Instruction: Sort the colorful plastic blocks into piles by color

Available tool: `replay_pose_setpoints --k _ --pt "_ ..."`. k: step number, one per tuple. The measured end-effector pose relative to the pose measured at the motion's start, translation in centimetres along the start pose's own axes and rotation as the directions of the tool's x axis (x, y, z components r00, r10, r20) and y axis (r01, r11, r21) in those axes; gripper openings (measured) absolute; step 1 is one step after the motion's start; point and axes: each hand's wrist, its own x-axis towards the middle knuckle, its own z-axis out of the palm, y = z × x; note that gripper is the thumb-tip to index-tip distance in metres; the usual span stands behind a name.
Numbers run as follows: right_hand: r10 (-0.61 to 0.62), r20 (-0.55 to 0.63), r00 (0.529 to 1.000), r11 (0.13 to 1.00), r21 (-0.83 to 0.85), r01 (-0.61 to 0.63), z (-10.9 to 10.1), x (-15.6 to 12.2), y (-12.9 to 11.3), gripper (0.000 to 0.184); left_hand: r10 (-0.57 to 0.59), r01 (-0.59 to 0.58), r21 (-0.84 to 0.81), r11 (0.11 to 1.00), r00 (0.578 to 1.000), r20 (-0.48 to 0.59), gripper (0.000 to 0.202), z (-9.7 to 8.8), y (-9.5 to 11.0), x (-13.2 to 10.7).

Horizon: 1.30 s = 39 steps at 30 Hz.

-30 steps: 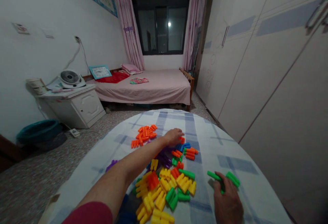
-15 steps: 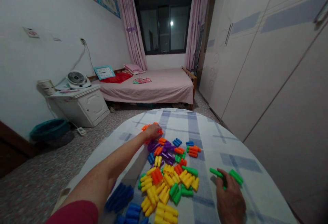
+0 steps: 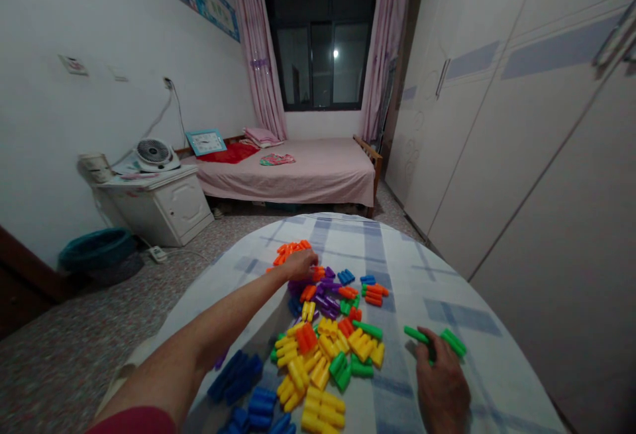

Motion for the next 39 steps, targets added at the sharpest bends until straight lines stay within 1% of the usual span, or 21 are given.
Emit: replay_pose_setpoints --k 1,4,6,8,10,12,15,17,19,21,25,27,30,34,37,39 --pt "0.003 0.001 1.000 1.000 -0.004 -0.003 0.0 0.0 0.0 0.037 -0.036 0.036 0.003 0.999 0.999 -0.021 0.018 -0.5 -0.6 -0.1" --pt "0.007 0.002 1.000 1.000 -0.013 -0.007 0.2 0.0 0.1 0.038 -0.128 0.130 0.014 0.991 0.989 -0.070 0.023 -1.8 -2.1 -0.3" --pt "0.012 0.000 1.000 1.000 -0.012 -0.012 0.3 0.0 0.1 0.039 -0.136 0.137 0.012 0.991 0.988 -0.072 0.025 -2.1 -2.3 -0.4" --pt "0.016 0.005 1.000 1.000 -0.010 -0.016 0.3 -0.1 0.1 0.038 -0.096 0.096 0.000 0.995 0.994 -0.046 0.027 -1.8 -1.5 -0.3" --pt "0.009 0.013 1.000 1.000 -0.008 -0.009 0.2 -0.1 0.2 0.037 -0.039 0.039 -0.014 0.999 0.999 -0.006 0.029 -1.0 -0.1 0.0" --pt "-0.001 0.016 1.000 1.000 -0.005 0.001 0.1 -0.2 0.2 0.036 -0.006 0.007 -0.019 1.000 1.000 0.029 0.030 -0.1 1.4 0.3" --pt "-0.002 0.006 1.000 1.000 -0.001 0.002 0.0 -0.2 0.2 0.036 -0.009 0.010 -0.014 1.000 0.999 0.049 0.022 1.0 2.9 0.6" --pt "0.003 0.004 1.000 1.000 0.005 -0.003 0.0 -0.2 0.1 0.036 -0.022 0.022 -0.012 1.000 0.999 0.030 0.021 1.1 2.9 0.5" --pt "0.008 0.009 1.000 1.000 0.010 -0.008 0.0 -0.1 -0.1 0.036 -0.044 0.044 -0.012 0.999 0.999 -0.008 0.026 0.7 2.0 0.4" --pt "0.013 0.015 1.000 1.000 0.006 -0.013 0.0 -0.1 -0.2 0.036 -0.092 0.092 -0.009 0.996 0.994 -0.054 0.033 -0.3 0.5 0.3" --pt "0.005 0.011 1.000 1.000 -0.011 -0.004 0.2 -0.1 0.0 0.038 -0.216 0.219 0.005 0.976 0.967 -0.136 0.039 -2.2 -2.8 -0.4" --pt "-0.008 0.006 1.000 1.000 -0.016 0.008 0.3 -0.2 0.1 0.039 -0.248 0.252 0.004 0.968 0.954 -0.169 0.039 -2.4 -3.5 -1.3" --pt "-0.008 0.006 1.000 1.000 -0.017 0.009 0.3 -0.2 0.1 0.039 -0.249 0.249 -0.021 0.968 0.952 -0.180 0.036 -1.3 -2.9 -3.3" --pt "-0.001 0.002 1.000 0.999 -0.034 0.001 0.2 -0.2 0.0 0.039 -0.231 0.223 -0.078 0.972 0.964 -0.132 0.028 1.1 -1.1 -5.5" --pt "-0.015 0.004 1.000 0.999 -0.045 0.015 0.3 -0.1 0.2 0.038 -0.229 0.216 -0.120 0.969 0.968 -0.102 0.025 2.2 -0.2 -5.8" --pt "-0.037 0.003 0.999 0.998 -0.051 0.037 0.4 -0.1 0.4 0.037 -0.179 0.164 -0.156 0.974 0.980 -0.087 0.024 2.5 0.4 -5.6"
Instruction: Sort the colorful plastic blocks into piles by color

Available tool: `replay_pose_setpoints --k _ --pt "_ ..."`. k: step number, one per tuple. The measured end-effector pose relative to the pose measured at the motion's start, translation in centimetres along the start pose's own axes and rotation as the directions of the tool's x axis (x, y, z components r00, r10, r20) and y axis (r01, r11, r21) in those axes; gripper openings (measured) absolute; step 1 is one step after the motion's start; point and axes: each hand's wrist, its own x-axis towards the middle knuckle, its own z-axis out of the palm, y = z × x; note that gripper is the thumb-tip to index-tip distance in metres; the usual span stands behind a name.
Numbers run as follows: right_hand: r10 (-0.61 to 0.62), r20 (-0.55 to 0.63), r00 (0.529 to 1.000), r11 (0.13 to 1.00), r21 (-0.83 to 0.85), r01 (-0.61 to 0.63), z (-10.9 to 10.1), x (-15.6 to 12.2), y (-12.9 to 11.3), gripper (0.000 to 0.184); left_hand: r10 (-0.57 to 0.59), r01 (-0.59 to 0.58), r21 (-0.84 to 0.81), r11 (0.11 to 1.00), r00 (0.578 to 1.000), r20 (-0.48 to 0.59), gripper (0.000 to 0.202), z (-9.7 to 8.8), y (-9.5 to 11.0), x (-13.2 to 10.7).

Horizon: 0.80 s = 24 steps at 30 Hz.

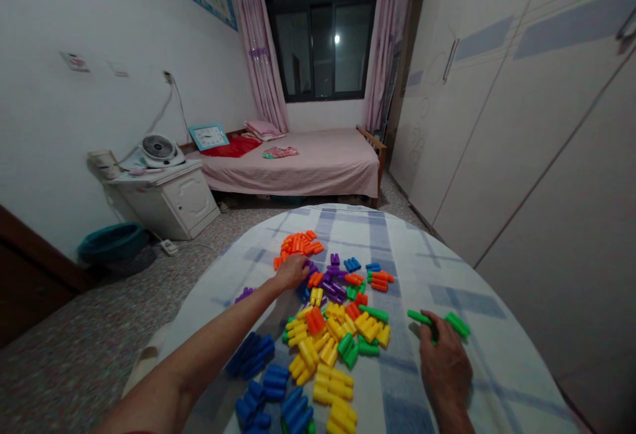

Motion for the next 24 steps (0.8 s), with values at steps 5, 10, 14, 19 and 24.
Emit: replay_pose_setpoints --k 5,10,14,19,24 --pt "-0.126 0.003 0.992 0.991 -0.055 0.126 0.4 -0.3 0.1 0.035 0.150 -0.153 -0.116 0.981 0.988 -0.035 0.031 0.4 1.4 -0.9" --pt "-0.316 0.023 0.948 0.941 -0.117 0.317 0.6 -0.7 -1.3 0.031 0.099 -0.169 -0.286 0.943 0.965 -0.242 0.029 0.1 0.9 -4.4" --pt "-0.399 0.051 0.916 0.915 -0.052 0.401 0.5 -0.9 -3.0 0.031 0.062 -0.141 -0.361 0.922 0.973 -0.223 0.025 0.0 -0.2 -8.5" --pt "-0.132 -0.036 0.991 0.929 0.345 0.136 0.2 -1.3 -4.8 0.035 0.123 -0.216 -0.419 0.882 0.963 -0.239 0.027 -0.5 0.3 -12.5" --pt "0.048 0.023 0.999 0.896 0.440 -0.053 0.4 -2.8 -5.2 0.035 0.258 -0.320 -0.307 0.896 0.939 -0.227 0.034 -0.3 2.9 -13.2"
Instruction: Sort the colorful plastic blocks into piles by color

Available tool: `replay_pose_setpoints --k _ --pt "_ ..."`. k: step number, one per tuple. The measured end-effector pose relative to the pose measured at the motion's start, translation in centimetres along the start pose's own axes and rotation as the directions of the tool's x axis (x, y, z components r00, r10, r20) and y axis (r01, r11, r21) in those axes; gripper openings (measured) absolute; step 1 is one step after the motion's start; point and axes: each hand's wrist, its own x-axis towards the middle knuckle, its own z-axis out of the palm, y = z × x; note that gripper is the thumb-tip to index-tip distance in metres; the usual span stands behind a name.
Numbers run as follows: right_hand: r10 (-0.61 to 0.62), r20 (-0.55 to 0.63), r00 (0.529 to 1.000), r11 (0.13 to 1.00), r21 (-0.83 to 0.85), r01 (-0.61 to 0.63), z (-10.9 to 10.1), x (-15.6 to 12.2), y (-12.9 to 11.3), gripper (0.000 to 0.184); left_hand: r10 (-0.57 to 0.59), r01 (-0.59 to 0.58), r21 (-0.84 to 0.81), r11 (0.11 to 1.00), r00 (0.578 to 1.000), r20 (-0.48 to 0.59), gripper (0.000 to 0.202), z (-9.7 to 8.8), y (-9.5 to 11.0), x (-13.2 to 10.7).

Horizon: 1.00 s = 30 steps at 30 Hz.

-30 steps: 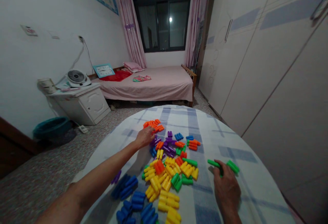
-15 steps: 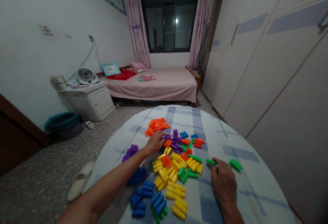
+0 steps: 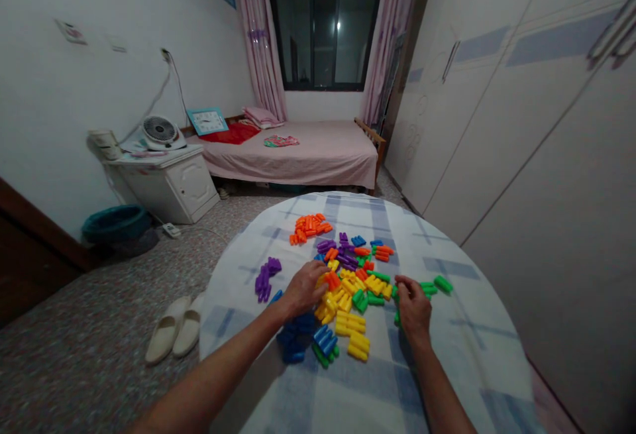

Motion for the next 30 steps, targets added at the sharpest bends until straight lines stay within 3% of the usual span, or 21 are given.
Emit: replay_pose_setpoints --k 2,4,7,11,14,17,23,30 --pt "-0.130 0.083 0.988 0.988 -0.076 0.137 0.0 -1.1 0.3 0.031 0.030 -0.036 0.090 0.995 0.997 0.067 0.041 0.9 0.6 0.6" --pt "-0.259 0.189 0.947 0.941 -0.171 0.291 0.0 -2.3 0.5 0.027 0.051 -0.078 0.184 0.980 0.987 0.150 0.044 1.8 1.1 1.4" --pt "-0.333 0.301 0.894 0.856 -0.302 0.420 -0.4 -3.7 0.3 0.026 0.044 -0.109 0.300 0.948 0.976 0.214 0.035 2.9 1.4 2.4" --pt "-0.320 0.313 0.894 0.815 -0.391 0.428 -0.8 -4.4 -0.2 0.024 0.024 -0.073 0.310 0.948 0.987 0.159 0.025 3.4 0.7 3.4" --pt "-0.320 0.302 0.898 0.806 -0.411 0.425 -0.9 -4.3 -0.1 0.022 0.015 -0.018 0.220 0.975 1.000 0.015 0.025 2.8 -0.3 4.2" --pt "-0.330 0.296 0.896 0.799 -0.417 0.433 -0.7 -4.3 0.0 0.020 -0.066 0.085 0.216 0.973 0.993 -0.094 0.029 1.7 -1.2 5.6" --pt "-0.320 0.300 0.899 0.807 -0.410 0.424 -0.7 -4.4 0.1 0.018 -0.266 0.229 0.331 0.915 0.961 0.070 0.031 1.8 -1.5 8.7" --pt "-0.322 0.293 0.900 0.816 -0.396 0.421 -0.8 -4.5 -0.1 0.020 -0.331 0.283 0.356 0.891 0.940 0.081 0.031 3.3 -1.3 9.3"
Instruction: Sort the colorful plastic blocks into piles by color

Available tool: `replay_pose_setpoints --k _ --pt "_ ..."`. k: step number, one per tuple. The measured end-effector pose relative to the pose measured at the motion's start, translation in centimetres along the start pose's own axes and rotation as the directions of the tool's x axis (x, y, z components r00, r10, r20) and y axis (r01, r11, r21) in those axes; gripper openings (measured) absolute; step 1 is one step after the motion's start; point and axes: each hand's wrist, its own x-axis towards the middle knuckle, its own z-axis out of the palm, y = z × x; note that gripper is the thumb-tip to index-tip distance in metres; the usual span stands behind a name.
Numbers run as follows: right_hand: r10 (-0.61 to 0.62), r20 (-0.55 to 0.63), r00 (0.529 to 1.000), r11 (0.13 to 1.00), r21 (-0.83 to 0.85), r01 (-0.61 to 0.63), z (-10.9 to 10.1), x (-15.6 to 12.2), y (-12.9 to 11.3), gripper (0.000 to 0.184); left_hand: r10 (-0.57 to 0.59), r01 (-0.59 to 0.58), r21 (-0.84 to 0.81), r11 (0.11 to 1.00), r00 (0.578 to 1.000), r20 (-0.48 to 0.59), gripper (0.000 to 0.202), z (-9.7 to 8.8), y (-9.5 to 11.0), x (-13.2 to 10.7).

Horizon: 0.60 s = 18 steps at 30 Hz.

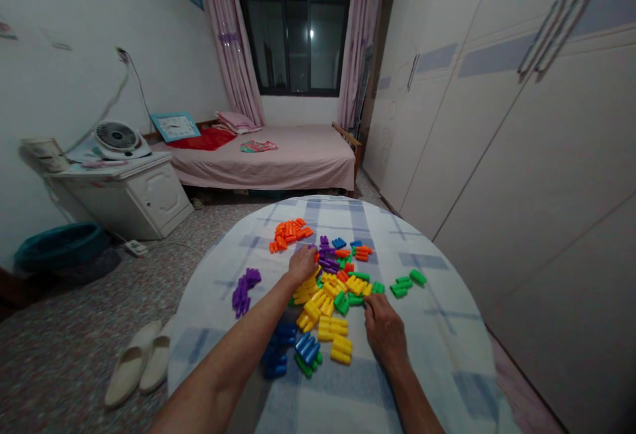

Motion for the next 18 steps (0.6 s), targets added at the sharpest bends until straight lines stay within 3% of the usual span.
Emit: replay_pose_setpoints --k 6,14,18 --pt "0.002 0.017 1.000 1.000 0.019 -0.003 -0.1 0.0 -0.1 0.020 -0.042 0.040 -0.042 0.998 0.998 -0.039 0.033 -1.4 -0.5 -0.3" --pt "-0.008 -0.009 1.000 0.999 0.046 0.008 0.0 0.0 0.0 0.021 -0.308 0.307 -0.031 0.951 0.949 -0.066 0.042 -5.8 -7.2 2.7" --pt "0.001 -0.009 1.000 0.998 0.062 0.000 0.3 -0.1 0.1 0.021 -0.339 0.341 0.013 0.940 0.937 -0.086 0.045 -6.8 -7.9 3.7"
